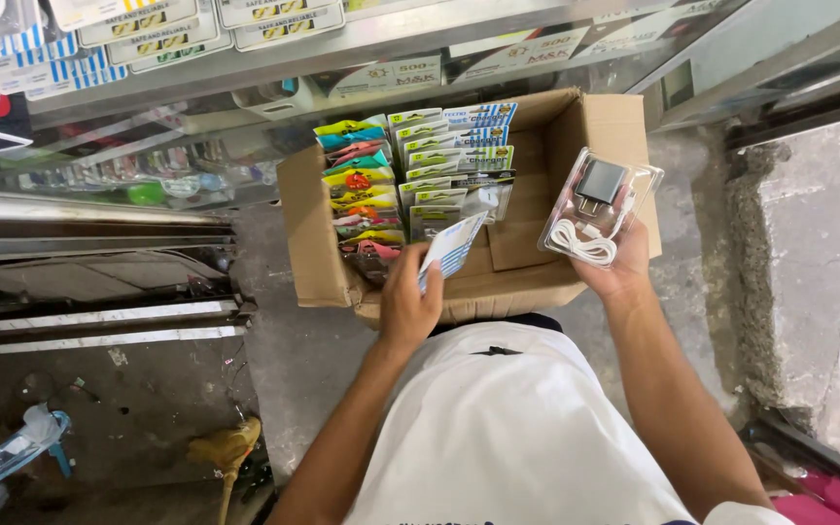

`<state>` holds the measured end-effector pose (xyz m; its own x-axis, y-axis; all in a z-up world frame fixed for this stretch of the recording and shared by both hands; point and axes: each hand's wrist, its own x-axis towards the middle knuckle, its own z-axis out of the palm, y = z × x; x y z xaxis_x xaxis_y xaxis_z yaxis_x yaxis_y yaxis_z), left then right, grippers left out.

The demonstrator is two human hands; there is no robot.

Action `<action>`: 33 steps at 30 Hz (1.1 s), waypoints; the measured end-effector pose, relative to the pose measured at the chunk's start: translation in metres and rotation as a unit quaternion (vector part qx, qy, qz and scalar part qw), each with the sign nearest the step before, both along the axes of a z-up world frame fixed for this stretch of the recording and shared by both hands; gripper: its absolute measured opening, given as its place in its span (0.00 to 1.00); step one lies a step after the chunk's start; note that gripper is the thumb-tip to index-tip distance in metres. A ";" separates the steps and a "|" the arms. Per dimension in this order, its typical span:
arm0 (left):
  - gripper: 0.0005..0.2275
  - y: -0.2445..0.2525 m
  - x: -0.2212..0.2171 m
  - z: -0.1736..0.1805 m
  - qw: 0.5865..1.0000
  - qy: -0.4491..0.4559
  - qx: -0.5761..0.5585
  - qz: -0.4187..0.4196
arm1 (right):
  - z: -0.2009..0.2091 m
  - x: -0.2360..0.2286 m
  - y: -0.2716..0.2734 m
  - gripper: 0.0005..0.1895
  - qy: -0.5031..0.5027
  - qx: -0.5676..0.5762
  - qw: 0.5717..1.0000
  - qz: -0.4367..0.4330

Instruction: Organizing and checking phone chargers in a storage box.

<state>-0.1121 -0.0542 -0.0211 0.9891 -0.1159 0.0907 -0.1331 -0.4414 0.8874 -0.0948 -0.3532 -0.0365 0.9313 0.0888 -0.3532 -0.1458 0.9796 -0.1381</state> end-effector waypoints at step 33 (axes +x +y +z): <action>0.15 -0.084 0.022 -0.091 0.970 0.224 0.077 -0.048 | 0.015 -0.020 -0.017 0.30 0.029 -0.100 0.994 -0.008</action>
